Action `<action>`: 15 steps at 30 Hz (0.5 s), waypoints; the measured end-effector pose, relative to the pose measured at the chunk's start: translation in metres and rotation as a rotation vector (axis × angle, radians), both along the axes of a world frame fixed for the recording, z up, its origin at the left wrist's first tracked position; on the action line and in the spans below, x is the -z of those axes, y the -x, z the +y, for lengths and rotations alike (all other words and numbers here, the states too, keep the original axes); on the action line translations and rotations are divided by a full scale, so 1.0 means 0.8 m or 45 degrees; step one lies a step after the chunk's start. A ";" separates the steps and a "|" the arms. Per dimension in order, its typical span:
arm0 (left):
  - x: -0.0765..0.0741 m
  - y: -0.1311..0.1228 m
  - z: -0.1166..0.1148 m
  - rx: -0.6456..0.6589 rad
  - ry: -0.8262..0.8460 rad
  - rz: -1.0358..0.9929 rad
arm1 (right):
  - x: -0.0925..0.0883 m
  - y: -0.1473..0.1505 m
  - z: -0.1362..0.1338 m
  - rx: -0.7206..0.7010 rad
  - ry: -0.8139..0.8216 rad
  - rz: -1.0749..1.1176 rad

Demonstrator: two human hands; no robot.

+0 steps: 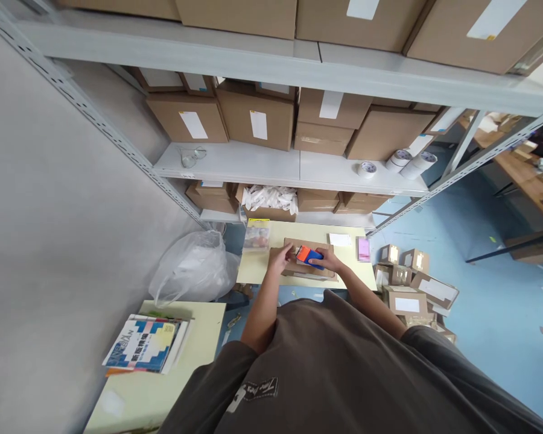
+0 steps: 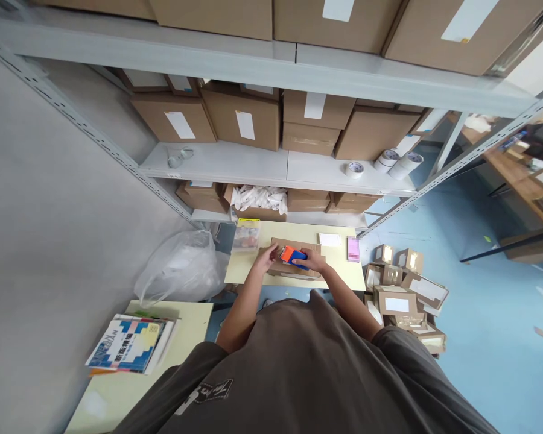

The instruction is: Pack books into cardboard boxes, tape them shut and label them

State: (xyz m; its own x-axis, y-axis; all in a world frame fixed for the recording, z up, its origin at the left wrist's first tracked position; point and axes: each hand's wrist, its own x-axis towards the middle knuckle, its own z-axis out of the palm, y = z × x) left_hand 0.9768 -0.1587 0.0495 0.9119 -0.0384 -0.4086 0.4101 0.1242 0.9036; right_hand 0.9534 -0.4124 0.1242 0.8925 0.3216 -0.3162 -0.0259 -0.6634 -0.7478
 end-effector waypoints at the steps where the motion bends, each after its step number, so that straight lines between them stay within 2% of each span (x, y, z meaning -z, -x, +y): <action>1: -0.003 -0.001 0.003 -0.047 0.000 -0.029 | -0.001 -0.002 -0.001 0.000 -0.011 0.006; 5: -0.014 0.000 0.016 -0.149 -0.165 -0.096 | -0.007 -0.013 -0.003 -0.013 0.009 0.018; 11: -0.024 0.005 0.012 -0.189 -0.515 -0.209 | -0.021 -0.027 -0.003 -0.020 0.076 0.017; 15: -0.024 0.000 0.041 -0.332 -0.707 -0.217 | -0.020 -0.023 -0.030 -0.001 0.121 0.056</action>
